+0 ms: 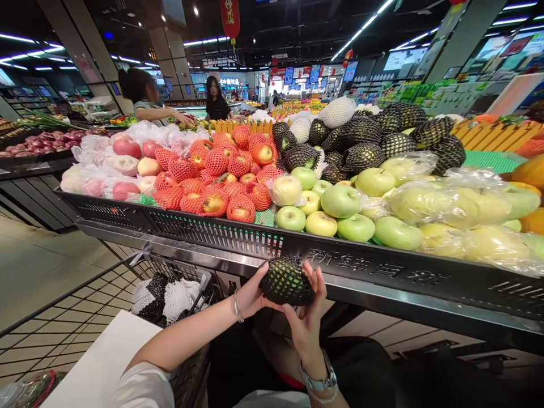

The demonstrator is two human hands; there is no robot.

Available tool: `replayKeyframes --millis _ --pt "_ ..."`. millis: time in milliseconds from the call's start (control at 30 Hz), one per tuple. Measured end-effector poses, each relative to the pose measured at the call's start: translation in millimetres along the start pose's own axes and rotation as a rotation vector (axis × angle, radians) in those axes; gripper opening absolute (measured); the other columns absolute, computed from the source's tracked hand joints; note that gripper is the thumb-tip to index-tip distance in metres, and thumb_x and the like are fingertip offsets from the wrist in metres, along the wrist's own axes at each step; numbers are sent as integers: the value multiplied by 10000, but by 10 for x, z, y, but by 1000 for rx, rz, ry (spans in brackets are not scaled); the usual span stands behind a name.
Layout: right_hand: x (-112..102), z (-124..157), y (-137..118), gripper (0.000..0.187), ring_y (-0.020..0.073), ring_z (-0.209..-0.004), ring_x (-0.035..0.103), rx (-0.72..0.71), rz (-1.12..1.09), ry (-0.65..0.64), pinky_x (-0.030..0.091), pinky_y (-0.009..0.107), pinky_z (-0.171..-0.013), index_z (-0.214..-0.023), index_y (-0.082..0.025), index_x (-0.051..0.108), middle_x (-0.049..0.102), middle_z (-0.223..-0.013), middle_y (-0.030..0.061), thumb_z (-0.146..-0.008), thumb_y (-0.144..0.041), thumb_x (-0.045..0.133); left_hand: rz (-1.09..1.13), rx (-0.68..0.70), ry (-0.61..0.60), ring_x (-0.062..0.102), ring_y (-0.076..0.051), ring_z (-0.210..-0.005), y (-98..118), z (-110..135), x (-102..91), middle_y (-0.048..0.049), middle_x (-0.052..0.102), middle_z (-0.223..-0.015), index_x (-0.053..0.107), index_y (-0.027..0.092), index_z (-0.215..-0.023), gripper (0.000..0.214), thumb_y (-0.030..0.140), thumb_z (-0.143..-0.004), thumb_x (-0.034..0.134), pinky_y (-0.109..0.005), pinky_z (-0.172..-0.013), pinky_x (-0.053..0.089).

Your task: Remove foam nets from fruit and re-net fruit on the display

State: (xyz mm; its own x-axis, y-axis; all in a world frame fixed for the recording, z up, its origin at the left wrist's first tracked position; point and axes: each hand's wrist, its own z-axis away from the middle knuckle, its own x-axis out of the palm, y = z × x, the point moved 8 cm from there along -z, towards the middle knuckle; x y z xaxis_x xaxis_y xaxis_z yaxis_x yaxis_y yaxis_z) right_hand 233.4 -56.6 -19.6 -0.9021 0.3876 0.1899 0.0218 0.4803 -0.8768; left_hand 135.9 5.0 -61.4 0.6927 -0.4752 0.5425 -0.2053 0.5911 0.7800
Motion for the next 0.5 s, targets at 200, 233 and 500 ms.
replayKeyframes --millis 200,233,500 --pt "45 -103 -151 428 277 -1334 396 -147 180 -144 280 489 -1127 -1315 -321 504 435 -1435 44 -891 -356 553 -408 379 97 499 -280 -1207 258 89 23 -86 601 -1207 554 212 -1177 690 681 -683 666 -446 -1077 358" --pt "57 -97 -153 351 259 -1268 455 -153 195 -147 324 469 -1096 -1260 -322 543 496 -1356 44 -910 -317 517 -471 425 83 488 -281 -1208 287 113 48 -89 585 -1211 548 208 -1183 689 695 -703 634 -447 -1086 344" --pt "-40 -131 -102 341 255 -1282 426 -62 100 -92 298 454 -1108 -1201 -282 571 479 -1348 55 -953 -437 396 -687 599 24 471 -324 -1206 454 170 127 -132 493 -1243 450 186 -1248 824 611 -616 765 -492 -1068 351"
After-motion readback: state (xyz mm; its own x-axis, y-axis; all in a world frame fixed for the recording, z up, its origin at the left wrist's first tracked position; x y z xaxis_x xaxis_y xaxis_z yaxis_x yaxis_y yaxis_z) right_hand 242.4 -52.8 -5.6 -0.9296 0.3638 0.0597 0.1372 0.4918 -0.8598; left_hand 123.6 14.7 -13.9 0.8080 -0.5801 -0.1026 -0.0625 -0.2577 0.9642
